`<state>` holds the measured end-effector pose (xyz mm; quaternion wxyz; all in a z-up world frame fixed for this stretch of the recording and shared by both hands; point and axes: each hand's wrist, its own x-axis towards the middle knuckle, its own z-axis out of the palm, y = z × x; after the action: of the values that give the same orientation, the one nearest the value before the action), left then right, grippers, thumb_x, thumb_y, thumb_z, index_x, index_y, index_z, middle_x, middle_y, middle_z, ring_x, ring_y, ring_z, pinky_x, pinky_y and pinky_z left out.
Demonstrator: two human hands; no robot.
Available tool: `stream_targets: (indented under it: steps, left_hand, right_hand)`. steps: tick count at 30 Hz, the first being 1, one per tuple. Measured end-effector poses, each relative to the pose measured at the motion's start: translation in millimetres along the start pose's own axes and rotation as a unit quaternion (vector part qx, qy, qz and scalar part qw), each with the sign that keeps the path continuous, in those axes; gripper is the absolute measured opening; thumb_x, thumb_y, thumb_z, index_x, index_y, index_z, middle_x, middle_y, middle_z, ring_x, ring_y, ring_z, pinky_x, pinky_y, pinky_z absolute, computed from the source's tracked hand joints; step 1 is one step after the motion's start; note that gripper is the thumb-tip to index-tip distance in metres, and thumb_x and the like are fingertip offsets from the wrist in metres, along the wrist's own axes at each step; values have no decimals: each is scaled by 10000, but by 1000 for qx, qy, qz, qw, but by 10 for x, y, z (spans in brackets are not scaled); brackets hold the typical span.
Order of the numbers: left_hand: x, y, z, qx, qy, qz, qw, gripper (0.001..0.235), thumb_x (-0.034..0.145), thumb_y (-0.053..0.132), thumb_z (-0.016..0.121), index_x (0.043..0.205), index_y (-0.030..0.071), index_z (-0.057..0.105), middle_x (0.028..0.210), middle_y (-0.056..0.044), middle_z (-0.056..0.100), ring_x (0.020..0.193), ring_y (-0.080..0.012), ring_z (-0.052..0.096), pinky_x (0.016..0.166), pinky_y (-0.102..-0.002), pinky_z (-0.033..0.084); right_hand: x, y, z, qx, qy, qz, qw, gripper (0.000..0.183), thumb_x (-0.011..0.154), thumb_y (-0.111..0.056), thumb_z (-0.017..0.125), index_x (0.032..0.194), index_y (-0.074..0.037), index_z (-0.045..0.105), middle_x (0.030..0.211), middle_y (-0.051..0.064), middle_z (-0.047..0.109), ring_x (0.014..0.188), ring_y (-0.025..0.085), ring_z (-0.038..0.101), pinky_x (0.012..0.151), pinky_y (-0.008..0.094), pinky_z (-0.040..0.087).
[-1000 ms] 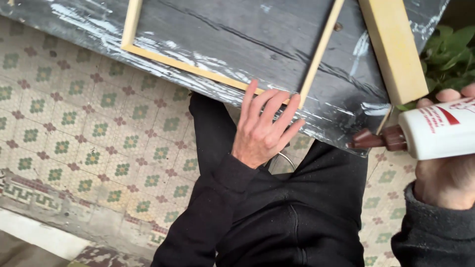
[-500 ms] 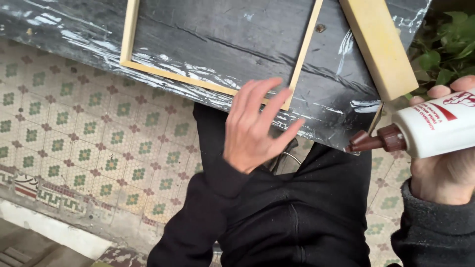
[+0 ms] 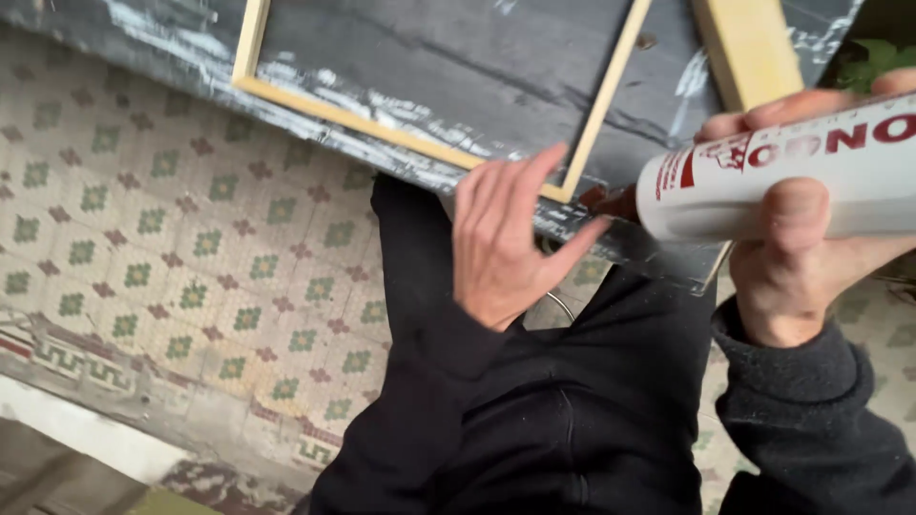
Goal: The recorder uses a sanding block to smooth the edges of wooden frames and then applies wood glue to the joints.
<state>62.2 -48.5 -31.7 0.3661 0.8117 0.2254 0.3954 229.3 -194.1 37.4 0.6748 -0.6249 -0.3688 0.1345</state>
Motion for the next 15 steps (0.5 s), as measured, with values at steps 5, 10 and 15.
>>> stream_targets:
  steps: [5,10,15]
  left_hand:
    - [-86,-128,189,-31,30,-31,999,762,884,235,883,1499,74,462,1259,-90,685,1162,-245,657,1128,-430,430]
    - [-169,-213,322,-63,45,-29,997,835,911,209,873,1572,96,374,1192,-75,680,1138,-224,646,1155,-425,415]
    - [-171,-210,318,-83,49,-29,995,847,910,173,873,1580,105,360,1119,-35,667,1112,-203,638,1160,-426,407]
  right_hand:
    - [109,-18,122,-38,-85,-8,996,726,1079,-345,798,1597,-88,358,1162,137,600,1008,302,683,932,439,613]
    - [152,-137,197,-136,-144,36,980,616,1072,-527,704,1423,-64,500,1175,112,615,1077,246,669,1004,406,581]
    - [152,-205,292,-160,-166,64,971,646,1054,-621,660,1340,-54,543,1187,112,615,1104,215,640,1025,390,573]
